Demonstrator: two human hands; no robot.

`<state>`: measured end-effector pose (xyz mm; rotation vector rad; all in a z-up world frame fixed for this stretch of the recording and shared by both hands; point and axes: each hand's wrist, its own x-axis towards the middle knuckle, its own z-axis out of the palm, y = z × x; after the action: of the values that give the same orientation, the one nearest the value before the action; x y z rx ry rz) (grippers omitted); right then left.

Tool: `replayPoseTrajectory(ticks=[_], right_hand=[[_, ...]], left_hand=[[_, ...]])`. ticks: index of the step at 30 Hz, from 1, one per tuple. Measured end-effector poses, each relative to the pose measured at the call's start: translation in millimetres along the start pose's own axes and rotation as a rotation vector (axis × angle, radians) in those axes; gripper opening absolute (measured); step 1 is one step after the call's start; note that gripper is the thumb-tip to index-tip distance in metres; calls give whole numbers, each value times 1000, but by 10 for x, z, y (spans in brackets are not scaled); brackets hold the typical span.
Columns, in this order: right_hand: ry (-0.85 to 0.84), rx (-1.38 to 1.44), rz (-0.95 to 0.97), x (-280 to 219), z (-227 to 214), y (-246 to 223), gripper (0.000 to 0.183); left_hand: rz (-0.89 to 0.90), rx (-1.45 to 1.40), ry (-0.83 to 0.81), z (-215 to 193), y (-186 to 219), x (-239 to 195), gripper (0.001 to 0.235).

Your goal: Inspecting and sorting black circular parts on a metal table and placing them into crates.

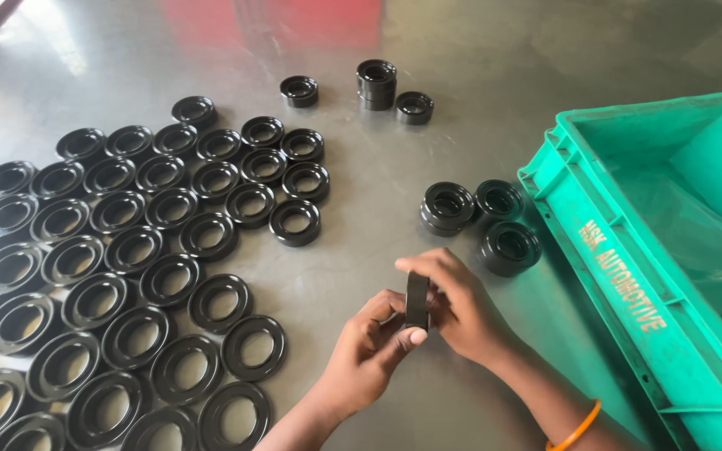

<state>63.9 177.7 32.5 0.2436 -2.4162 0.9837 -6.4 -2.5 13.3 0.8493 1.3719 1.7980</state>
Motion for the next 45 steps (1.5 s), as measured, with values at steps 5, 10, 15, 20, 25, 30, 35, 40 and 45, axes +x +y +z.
replayPoseTrajectory(ticks=[5,10,15,20,25,30,35,40,45], right_hand=[[-129,242,323,-91,0,106,38],[41,130,185,6,62,-59,36],[-40,772,981,-180,247,72,35],[-47,-35,-68,-118,214,-224,31],[9,-222,-219,30,16,-238,40],[23,-308,-276,65,190,-483,53],[-41,-60,-28,-63,265,-268,25],[69,-345,113,-74,211,115,29],[136,-673,159,-64,87,164,31]], left_hand=[[1,-160,-94,-36,-48,-3,19],[-95,-306,23,-63,-32,43,26],[-240,-664,320,-83,-197,102,46],[-387,-786,457,-32,179,47,72],[-313,-739,412,-69,120,50,86],[-387,-710,415,-115,-116,97,79],[-261,-273,331,-309,-170,169,74],[229,1210,507,-505,56,240,47],[225,1599,587,-702,-191,347,75]])
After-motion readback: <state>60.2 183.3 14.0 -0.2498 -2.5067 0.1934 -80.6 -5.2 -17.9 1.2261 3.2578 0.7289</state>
